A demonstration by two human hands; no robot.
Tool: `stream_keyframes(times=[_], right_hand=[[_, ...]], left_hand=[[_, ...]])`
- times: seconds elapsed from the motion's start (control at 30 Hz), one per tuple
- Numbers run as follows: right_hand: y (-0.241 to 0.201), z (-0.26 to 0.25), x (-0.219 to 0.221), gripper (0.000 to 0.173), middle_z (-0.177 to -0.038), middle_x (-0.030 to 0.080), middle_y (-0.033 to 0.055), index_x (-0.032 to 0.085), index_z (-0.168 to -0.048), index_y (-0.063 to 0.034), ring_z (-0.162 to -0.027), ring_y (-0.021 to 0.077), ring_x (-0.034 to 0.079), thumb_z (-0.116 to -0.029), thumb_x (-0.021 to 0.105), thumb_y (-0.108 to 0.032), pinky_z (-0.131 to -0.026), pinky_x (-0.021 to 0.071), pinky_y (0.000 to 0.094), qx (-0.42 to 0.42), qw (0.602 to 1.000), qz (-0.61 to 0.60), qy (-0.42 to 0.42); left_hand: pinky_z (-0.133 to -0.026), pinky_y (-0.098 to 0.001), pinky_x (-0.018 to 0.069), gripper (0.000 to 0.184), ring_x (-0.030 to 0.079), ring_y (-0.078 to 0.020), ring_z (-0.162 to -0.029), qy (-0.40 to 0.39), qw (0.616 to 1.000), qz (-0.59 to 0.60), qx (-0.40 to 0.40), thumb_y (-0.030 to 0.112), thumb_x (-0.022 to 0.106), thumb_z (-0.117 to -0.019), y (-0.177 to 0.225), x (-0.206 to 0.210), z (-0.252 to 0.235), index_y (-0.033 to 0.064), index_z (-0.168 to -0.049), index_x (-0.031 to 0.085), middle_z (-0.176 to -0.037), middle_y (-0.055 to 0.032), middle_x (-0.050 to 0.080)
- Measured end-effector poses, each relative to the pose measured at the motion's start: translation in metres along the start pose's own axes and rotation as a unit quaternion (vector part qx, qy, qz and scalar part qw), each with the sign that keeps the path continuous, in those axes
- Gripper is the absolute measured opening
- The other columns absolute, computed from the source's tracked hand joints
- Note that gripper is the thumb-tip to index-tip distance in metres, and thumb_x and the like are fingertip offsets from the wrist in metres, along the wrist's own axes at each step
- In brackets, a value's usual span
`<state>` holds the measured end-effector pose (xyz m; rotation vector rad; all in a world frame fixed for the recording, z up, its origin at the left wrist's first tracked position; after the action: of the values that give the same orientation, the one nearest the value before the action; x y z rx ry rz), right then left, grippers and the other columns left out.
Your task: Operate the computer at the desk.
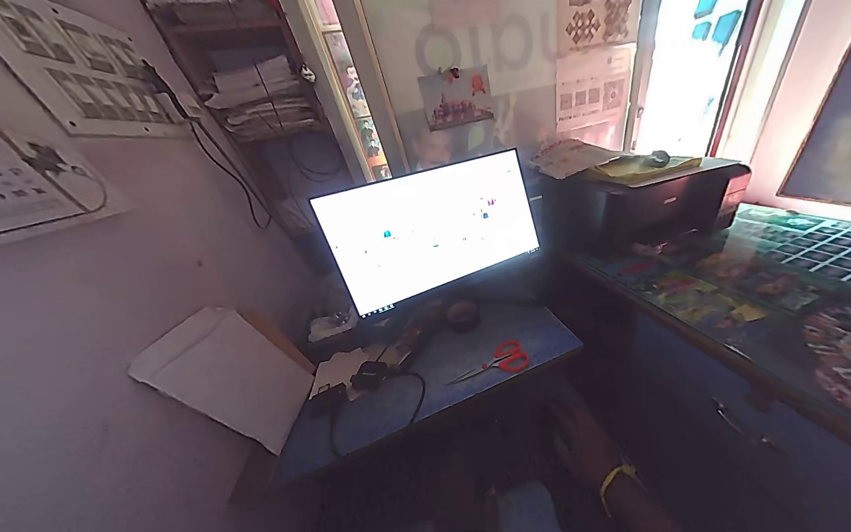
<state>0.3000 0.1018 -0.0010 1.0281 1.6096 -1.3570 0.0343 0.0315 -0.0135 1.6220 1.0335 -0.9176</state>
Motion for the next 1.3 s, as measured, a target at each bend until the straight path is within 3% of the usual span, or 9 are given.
stream_keyframes(times=[0.33,0.7,0.9,1.3], right_hand=[[0.001,0.0,0.001,0.05,-0.157,0.046,0.0138,0.056,-0.148,-0.0195,-0.147,0.0313,0.042,-0.1013,0.053,-0.036,-0.12,0.0363,0.0449,0.003,1.0,-0.006,-0.007],[0.001,0.001,0.0,0.049,-0.156,0.048,0.0132,0.057,-0.147,-0.0211,-0.146,0.032,0.042,-0.1005,0.053,-0.036,-0.12,0.0358,0.0473,0.005,1.0,-0.005,-0.006],[0.0,0.001,-0.002,0.049,-0.154,0.05,0.0128,0.06,-0.144,-0.0174,-0.144,0.0323,0.045,-0.098,0.055,-0.036,-0.119,0.0372,0.0478,0.008,1.0,0.006,0.004],[-0.002,0.001,-0.006,0.056,-0.155,0.049,0.0119,0.055,-0.148,-0.0153,-0.145,0.0321,0.044,-0.0961,0.057,-0.037,-0.119,0.037,0.0475,0.018,1.0,0.007,-0.007]], left_hand=[[-0.124,-0.0547,0.0244,0.06,0.037,-0.0377,-0.15,-0.021,0.999,0.024,0.025,0.043,0.049,-0.1028,-0.002,0.005,-0.001,-0.0032,-0.139,0.058,-0.16,-0.0184,0.043],[-0.124,-0.0546,0.0256,0.06,0.037,-0.0378,-0.15,-0.015,0.999,0.02,0.035,0.044,0.047,-0.1033,-0.003,0.007,0.001,-0.003,-0.139,0.059,-0.159,-0.0185,0.044],[-0.124,-0.0545,0.0254,0.06,0.037,-0.0374,-0.15,-0.012,0.999,0.018,0.036,0.045,0.047,-0.1035,-0.004,0.008,0.001,-0.0024,-0.139,0.059,-0.159,-0.0183,0.044],[-0.123,-0.0547,0.0282,0.058,0.041,-0.0382,-0.148,0.004,0.999,0.014,0.045,0.044,0.049,-0.1028,-0.006,0.009,0.0,-0.0018,-0.135,0.062,-0.156,-0.0181,0.048]])
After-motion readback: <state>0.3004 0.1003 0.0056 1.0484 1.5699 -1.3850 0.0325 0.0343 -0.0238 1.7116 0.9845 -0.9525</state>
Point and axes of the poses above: each hand's wrist, its own z-axis away from the middle knuckle, its own x-axis out of the palm, y = z × x, the point moved 3 cm from there along -z, towards the middle knuckle
